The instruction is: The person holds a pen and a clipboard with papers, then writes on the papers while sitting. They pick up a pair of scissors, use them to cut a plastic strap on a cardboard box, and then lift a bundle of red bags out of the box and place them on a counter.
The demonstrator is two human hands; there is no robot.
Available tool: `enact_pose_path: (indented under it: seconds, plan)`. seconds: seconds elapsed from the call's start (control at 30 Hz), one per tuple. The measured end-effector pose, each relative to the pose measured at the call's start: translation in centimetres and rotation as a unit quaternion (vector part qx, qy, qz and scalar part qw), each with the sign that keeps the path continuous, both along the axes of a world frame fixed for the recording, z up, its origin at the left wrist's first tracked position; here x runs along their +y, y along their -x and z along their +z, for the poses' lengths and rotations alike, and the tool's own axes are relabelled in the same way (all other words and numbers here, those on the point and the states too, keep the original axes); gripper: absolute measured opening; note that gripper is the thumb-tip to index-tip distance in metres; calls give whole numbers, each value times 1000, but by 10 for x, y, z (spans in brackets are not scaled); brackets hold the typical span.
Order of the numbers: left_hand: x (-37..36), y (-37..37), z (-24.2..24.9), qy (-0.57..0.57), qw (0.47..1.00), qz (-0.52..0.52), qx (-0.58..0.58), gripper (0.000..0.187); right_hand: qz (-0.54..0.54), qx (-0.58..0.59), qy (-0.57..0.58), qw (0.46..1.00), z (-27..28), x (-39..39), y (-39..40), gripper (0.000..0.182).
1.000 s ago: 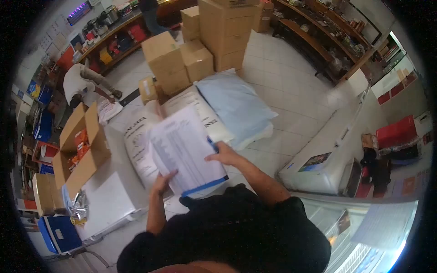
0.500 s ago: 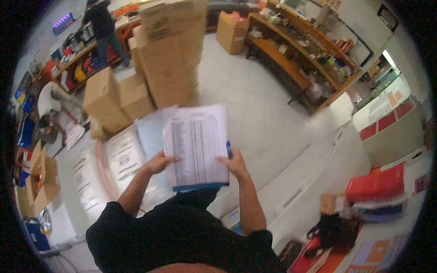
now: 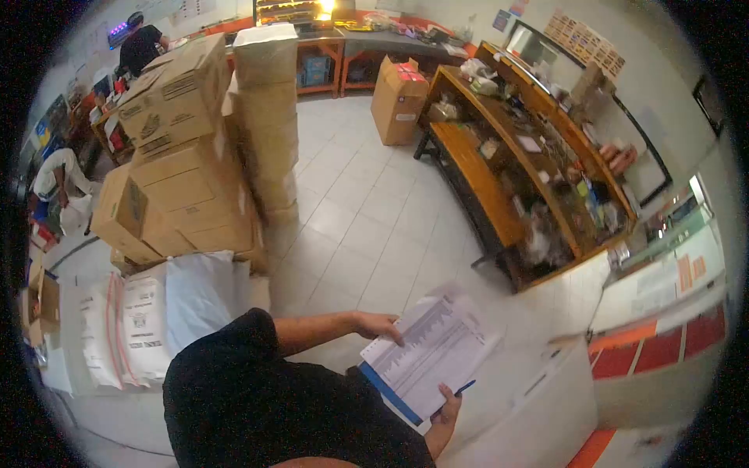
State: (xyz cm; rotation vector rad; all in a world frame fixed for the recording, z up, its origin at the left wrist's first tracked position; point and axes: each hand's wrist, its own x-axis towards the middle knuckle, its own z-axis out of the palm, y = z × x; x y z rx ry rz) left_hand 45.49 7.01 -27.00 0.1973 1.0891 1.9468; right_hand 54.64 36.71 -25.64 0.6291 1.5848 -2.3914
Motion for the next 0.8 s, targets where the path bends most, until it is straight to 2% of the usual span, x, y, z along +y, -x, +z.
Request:
enact_pose_path:
  seconds: [0.07,0.1,0.13,0.2,0.23,0.3,0.33,0.37,0.4,0.43,0.47,0.5,0.57,0.63,0.67,0.7,0.77,0.8]
  plan:
    - [0,65,-3,32,998,42,-36,52,37,-22,5,999,1,4,95,61]
    - [-6,93,1,36,997,54,-40,52,92,-20,-10,996,-4,5,148,59]
    - [-13,113,9,33,991,121,-55,52,149,-22,-26,988,4,1,196,58]
    - [-36,155,27,54,970,232,-48,48,199,-33,-54,978,3,-16,297,34]
    - [-48,190,-1,47,962,265,-44,47,217,-34,-54,974,-3,-17,361,34]
    - [-87,222,22,71,937,340,-44,37,339,-49,76,937,-11,-26,477,29]
    - [-105,241,19,107,917,382,-46,36,355,-30,38,934,11,-53,525,28]
    - [-119,256,29,81,896,433,-49,35,371,-9,0,929,30,-80,568,29]
    - [-131,270,38,66,866,492,-52,36,396,13,23,918,17,-85,626,37]
    - [-146,286,30,71,843,530,-64,37,409,18,23,912,16,-103,658,37]
    - [-166,307,10,72,832,533,-136,42,308,-20,79,948,20,-115,675,40]
    - [-176,336,-13,81,782,617,-36,44,212,-35,143,966,29,-145,721,45]
    - [-195,389,-1,52,758,647,-69,44,219,-21,202,954,-13,-140,792,47]
    - [-211,440,20,-91,767,627,-96,41,208,-63,197,956,-39,-136,849,48]
    - [-224,464,7,-114,758,632,-115,39,229,-79,188,952,-46,-131,877,48]
    - [-224,477,15,-109,740,653,-119,39,194,-103,130,967,-63,-133,896,48]
    - [-228,523,39,37,617,782,-76,37,135,-117,37,983,-75,-158,936,42]
    - [-240,543,37,44,594,799,-78,37,143,-134,32,980,-84,-173,974,40]
